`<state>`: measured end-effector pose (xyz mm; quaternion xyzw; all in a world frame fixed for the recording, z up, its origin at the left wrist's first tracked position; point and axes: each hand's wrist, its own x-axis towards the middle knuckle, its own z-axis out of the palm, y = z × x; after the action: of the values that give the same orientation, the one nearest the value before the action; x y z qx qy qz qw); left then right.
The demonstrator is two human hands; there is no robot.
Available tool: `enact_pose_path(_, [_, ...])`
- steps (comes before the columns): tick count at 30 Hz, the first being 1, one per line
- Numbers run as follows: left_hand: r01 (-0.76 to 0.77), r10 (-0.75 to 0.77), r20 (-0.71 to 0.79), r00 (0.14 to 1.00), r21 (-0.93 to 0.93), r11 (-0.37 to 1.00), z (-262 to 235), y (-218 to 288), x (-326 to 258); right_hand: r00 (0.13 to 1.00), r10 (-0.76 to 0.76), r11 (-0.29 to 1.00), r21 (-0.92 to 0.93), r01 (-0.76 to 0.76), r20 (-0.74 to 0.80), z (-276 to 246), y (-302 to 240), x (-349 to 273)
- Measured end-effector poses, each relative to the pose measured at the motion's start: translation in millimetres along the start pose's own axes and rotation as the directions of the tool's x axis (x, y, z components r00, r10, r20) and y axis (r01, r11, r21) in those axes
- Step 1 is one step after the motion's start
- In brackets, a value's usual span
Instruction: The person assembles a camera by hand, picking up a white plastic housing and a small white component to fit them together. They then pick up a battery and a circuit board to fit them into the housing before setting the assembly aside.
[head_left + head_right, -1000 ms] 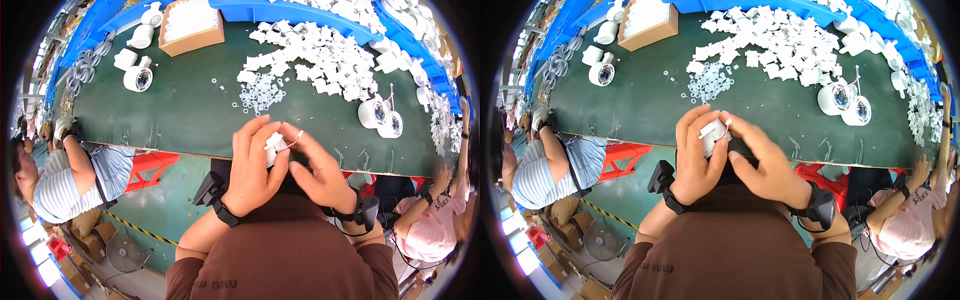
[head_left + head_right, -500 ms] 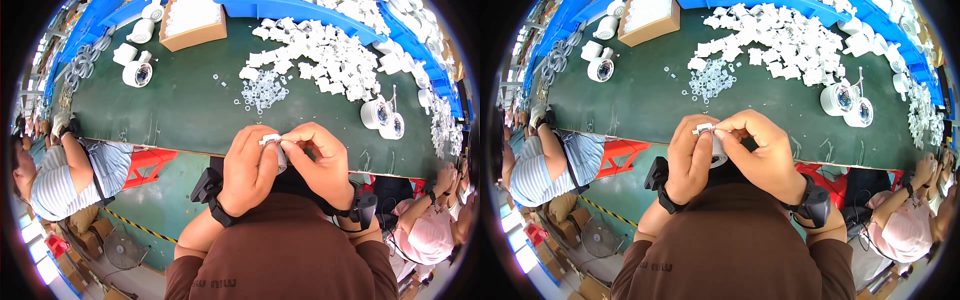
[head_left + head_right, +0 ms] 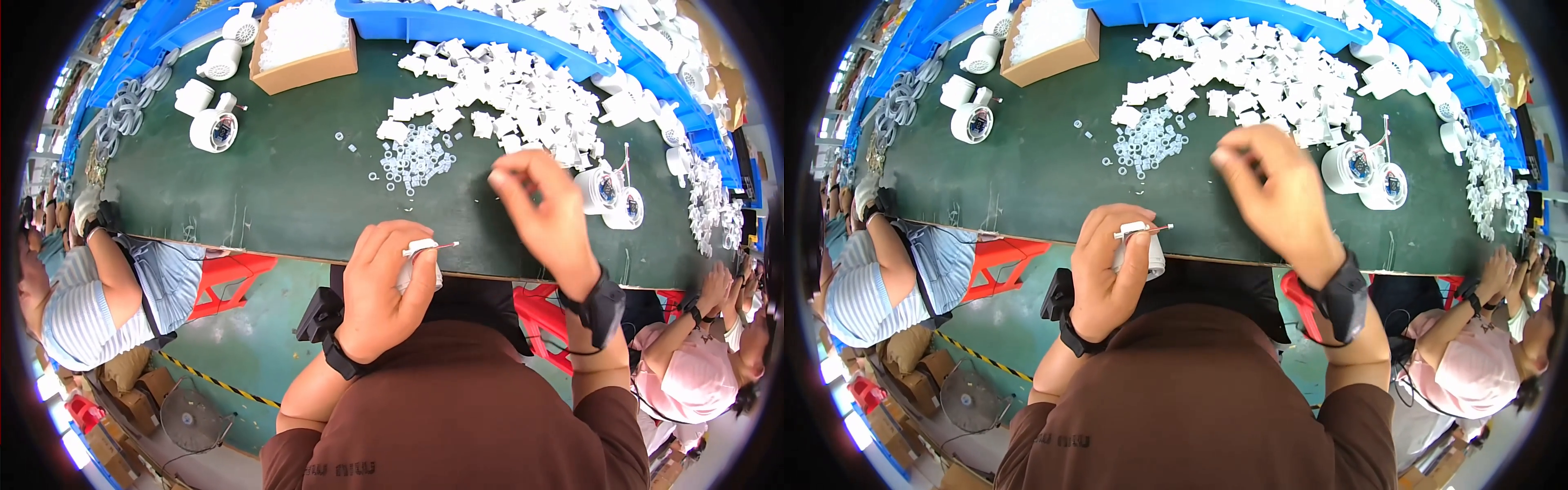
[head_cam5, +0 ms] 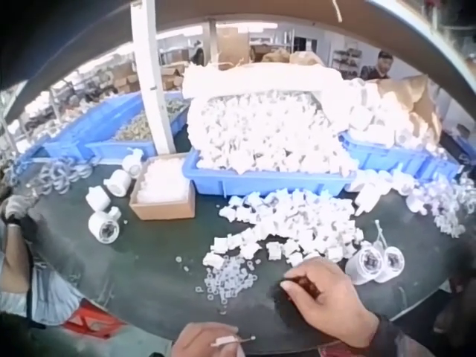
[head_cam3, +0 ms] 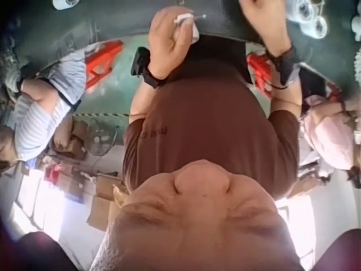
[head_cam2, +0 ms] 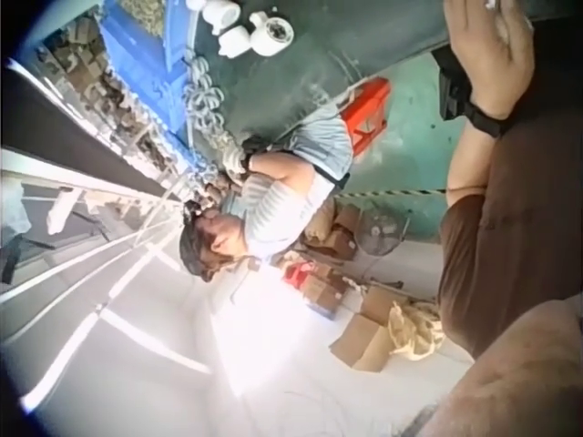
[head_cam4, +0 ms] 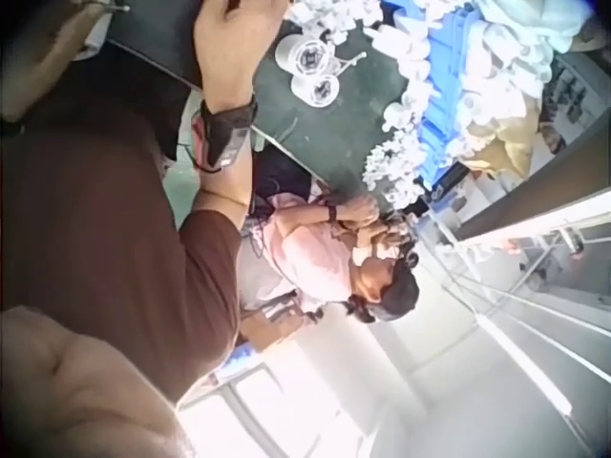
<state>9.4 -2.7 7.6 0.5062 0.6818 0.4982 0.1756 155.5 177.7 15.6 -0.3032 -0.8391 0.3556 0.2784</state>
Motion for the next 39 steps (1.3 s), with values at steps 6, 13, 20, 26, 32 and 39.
enact_pose_path(6, [0.011,-0.011,-0.008,1.0,0.003,1.0,0.9,0.5,0.6,0.984,-0.177,0.81,-0.564,0.16,0.024,-6.9,21.1,23.9])
enact_pose_path(13, [0.056,-0.058,-0.053,0.997,-0.04,0.998,2.7,-1.2,-3.1,0.986,-0.109,0.907,-0.394,0.151,0.127,-8.2,6.4,5.2])
enact_pose_path(20, [0.014,-0.011,-0.163,0.987,0.021,1.0,10.7,-4.4,1.3,0.893,0.081,0.708,0.605,-0.365,0.444,-4.1,-46.2,-36.6])
enact_pose_path(26, [-0.005,0.014,-0.13,0.991,0.074,0.997,9.0,2.3,1.6,0.959,0.075,0.76,0.607,-0.231,0.272,29.3,-55.3,-43.4])
enact_pose_path(32, [-0.06,0.072,-0.114,0.991,0.103,0.993,10.3,-2.4,-0.5,0.988,0.086,0.782,0.605,-0.148,0.13,45.5,-51.7,-51.7])
enact_pose_path(39, [-0.114,0.132,-0.12,0.984,0.151,0.982,15.2,-6.3,-4.1,1.0,0.028,0.881,0.473,-0.031,0.015,57.5,-46.3,-64.8])
